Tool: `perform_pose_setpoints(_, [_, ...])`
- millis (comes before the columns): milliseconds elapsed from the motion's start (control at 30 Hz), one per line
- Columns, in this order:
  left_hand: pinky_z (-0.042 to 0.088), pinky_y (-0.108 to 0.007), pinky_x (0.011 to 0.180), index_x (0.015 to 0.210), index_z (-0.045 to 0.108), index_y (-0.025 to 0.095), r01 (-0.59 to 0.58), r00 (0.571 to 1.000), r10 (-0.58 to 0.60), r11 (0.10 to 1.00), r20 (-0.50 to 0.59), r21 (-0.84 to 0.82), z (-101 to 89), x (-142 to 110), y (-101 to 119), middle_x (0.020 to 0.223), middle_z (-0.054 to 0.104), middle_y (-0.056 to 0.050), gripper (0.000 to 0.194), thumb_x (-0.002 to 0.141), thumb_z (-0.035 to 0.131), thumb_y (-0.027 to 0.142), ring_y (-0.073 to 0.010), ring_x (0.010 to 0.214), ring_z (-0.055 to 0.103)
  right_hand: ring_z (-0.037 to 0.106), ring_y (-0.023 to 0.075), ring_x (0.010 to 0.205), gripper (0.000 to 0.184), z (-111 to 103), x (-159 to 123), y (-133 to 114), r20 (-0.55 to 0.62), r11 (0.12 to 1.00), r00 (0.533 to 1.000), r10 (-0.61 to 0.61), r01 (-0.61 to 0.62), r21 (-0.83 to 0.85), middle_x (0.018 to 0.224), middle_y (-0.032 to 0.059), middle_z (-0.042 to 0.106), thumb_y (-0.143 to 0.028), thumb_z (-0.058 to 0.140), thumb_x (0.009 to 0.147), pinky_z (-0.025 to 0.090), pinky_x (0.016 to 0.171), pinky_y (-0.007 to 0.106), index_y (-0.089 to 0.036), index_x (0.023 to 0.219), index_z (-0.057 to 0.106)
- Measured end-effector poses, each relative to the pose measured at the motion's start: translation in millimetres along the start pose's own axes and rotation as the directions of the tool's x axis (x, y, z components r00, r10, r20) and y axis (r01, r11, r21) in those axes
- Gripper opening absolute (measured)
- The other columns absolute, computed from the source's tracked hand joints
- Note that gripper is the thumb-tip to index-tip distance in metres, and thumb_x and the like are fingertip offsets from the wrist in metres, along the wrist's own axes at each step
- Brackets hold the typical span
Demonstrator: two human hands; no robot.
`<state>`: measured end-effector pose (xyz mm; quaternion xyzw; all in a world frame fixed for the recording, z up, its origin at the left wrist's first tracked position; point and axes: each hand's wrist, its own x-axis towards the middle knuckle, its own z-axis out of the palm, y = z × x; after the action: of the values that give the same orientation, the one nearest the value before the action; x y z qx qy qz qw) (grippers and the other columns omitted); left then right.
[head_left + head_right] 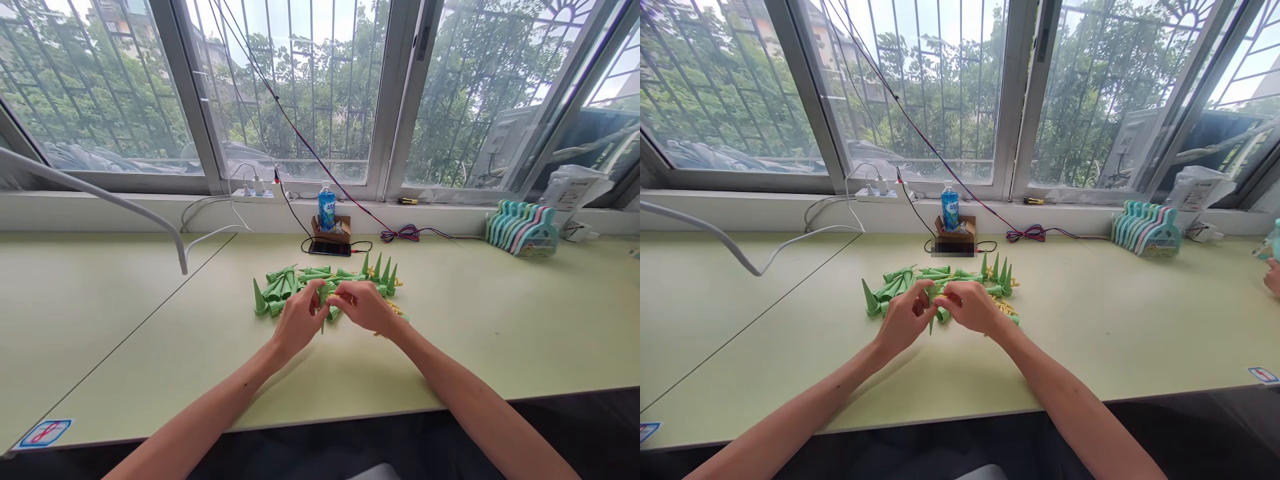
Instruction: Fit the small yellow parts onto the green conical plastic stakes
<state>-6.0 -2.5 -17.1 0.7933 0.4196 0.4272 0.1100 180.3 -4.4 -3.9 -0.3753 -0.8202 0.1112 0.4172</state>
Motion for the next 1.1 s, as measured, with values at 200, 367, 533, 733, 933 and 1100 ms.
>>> perform_pose_setpoints(200, [0.037, -0.021, 0.052, 0.109, 0.055, 0.023, -0.03, 1.0, 0.03, 1.0, 0.004, 0.005, 0.3, 0, 1, 0.062, 0.047, 0.008, 0.022, 0.089, 0.057, 0.031, -0.0088, 0.05, 0.045, 0.034, 0.0095, 0.052, 0.034, 1, 0, 1, -0.008, 1.0, 1.0, -0.024, 0.024, -0.009, 0.056, -0.005, 0.042, -0.028, 0.056, 0.094, 0.029, 0.052, 0.023, -0.019, 0.063, 0.044])
perform_pose_setpoints(367, [0.037, -0.02, 0.053, 0.109, 0.054, 0.023, -0.046, 0.999, 0.046, 0.999, 0.017, 0.009, -0.3, 0, 2, 0.061, 0.046, 0.008, 0.021, 0.088, 0.057, 0.027, -0.009, 0.051, 0.044, 0.029, 0.0097, 0.05, 0.039, 0, 0, 0, -0.006, 0.999, 1.0, -0.021, 0.021, -0.034, 0.053, -0.0058, 0.032, -0.028, 0.048, 0.096, 0.025, 0.05, 0.025, -0.02, 0.06, 0.034])
perform_pose_setpoints(533, [0.037, -0.021, 0.054, 0.109, 0.054, 0.023, -0.064, 0.998, 0.064, 0.998, 0.026, 0.012, -1.1, -1, 3, 0.062, 0.047, 0.008, 0.023, 0.087, 0.058, 0.026, -0.0095, 0.052, 0.044, 0.026, 0.0104, 0.048, 0.042, 0, 1, -2, 0.01, 0.998, 1.0, -0.002, 0.002, -0.056, 0.051, -0.0053, 0.03, -0.029, 0.043, 0.097, 0.023, 0.05, 0.027, -0.021, 0.058, 0.031])
perform_pose_setpoints(733, [0.037, -0.021, 0.053, 0.11, 0.054, 0.023, -0.055, 0.998, 0.054, 0.999, 0.037, 0.004, -1.7, 0, 4, 0.062, 0.046, 0.008, 0.023, 0.087, 0.057, 0.025, -0.0097, 0.052, 0.043, 0.025, 0.0101, 0.049, 0.041, 0, 0, -1, 0.006, 1.0, 1.0, 0.003, -0.002, -0.03, 0.052, -0.0058, 0.029, -0.03, 0.044, 0.097, 0.023, 0.05, 0.026, -0.021, 0.059, 0.03])
perform_pose_setpoints(933, [0.037, -0.02, 0.051, 0.115, 0.051, 0.024, -0.025, 0.999, 0.027, 0.998, 0.036, -0.054, -2.4, 0, 5, 0.067, 0.05, 0.007, 0.027, 0.089, 0.057, 0.028, -0.0079, 0.049, 0.042, 0.026, 0.01, 0.049, 0.044, 0, 1, -2, -0.039, 0.999, 0.999, 0.028, -0.027, 0.02, 0.052, -0.0056, 0.031, -0.036, 0.044, 0.098, 0.024, 0.05, 0.026, -0.02, 0.058, 0.033])
perform_pose_setpoints(1100, [0.035, -0.019, 0.046, 0.122, 0.043, 0.026, 0.001, 1.0, 0.0, 0.989, 0.006, -0.145, -3.8, 0, 11, 0.075, 0.055, 0.005, 0.034, 0.091, 0.056, 0.032, -0.0056, 0.044, 0.042, 0.03, 0.0098, 0.049, 0.042, -1, 2, -4, -0.124, 0.997, 0.991, 0.056, -0.048, 0.065, 0.053, -0.0048, 0.036, -0.041, 0.045, 0.098, 0.027, 0.05, 0.025, -0.019, 0.061, 0.043])
